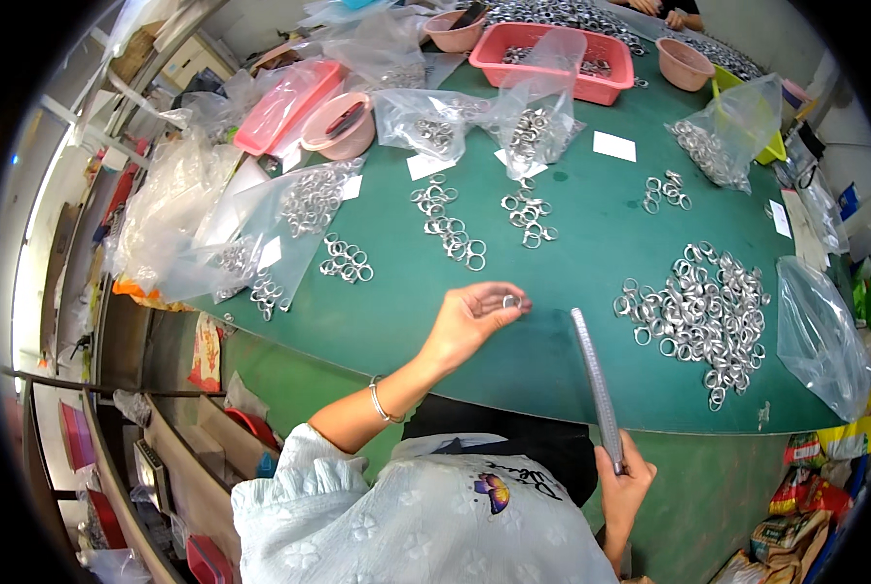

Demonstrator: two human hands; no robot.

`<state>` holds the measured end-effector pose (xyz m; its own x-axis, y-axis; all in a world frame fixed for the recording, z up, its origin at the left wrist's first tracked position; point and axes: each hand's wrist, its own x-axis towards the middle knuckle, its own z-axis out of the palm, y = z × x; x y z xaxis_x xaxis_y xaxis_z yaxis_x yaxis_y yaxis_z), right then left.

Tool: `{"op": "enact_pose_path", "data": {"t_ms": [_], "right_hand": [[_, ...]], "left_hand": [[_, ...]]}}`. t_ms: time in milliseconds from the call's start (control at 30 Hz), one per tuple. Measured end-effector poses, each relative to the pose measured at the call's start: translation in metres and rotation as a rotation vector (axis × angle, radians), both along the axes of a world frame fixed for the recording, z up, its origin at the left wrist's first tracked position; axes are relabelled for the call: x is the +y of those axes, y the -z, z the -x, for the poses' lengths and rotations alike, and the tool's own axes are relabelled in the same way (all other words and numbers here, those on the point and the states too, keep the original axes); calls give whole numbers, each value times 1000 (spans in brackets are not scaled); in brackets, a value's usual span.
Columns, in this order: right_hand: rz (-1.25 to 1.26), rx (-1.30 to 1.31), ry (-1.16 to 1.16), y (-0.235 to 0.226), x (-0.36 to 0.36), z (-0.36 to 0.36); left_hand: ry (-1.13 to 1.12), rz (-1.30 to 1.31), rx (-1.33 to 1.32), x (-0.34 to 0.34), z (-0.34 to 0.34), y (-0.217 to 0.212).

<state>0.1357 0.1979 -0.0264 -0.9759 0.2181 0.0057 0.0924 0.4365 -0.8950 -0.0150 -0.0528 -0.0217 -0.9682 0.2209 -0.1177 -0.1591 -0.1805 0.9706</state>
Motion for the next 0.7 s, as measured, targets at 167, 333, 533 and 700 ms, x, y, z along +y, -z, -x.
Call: {"op": "enact_pose_path", "data": {"t_ms": [167,333,533,700], "right_hand": [[-24,0,-8,1,-2,7],[-44,-8,-32,5,-5,9],[19,-19,-50,13,-7,13],[20,-3,-62,14,-9,15]], "left_hand": [[-91,563,171,-21,-10,2],[-329,923,394,-57,-21,9],[-498,1177,399,-89,-36,16],[-653,1288,467,-119,-51,25]]}}
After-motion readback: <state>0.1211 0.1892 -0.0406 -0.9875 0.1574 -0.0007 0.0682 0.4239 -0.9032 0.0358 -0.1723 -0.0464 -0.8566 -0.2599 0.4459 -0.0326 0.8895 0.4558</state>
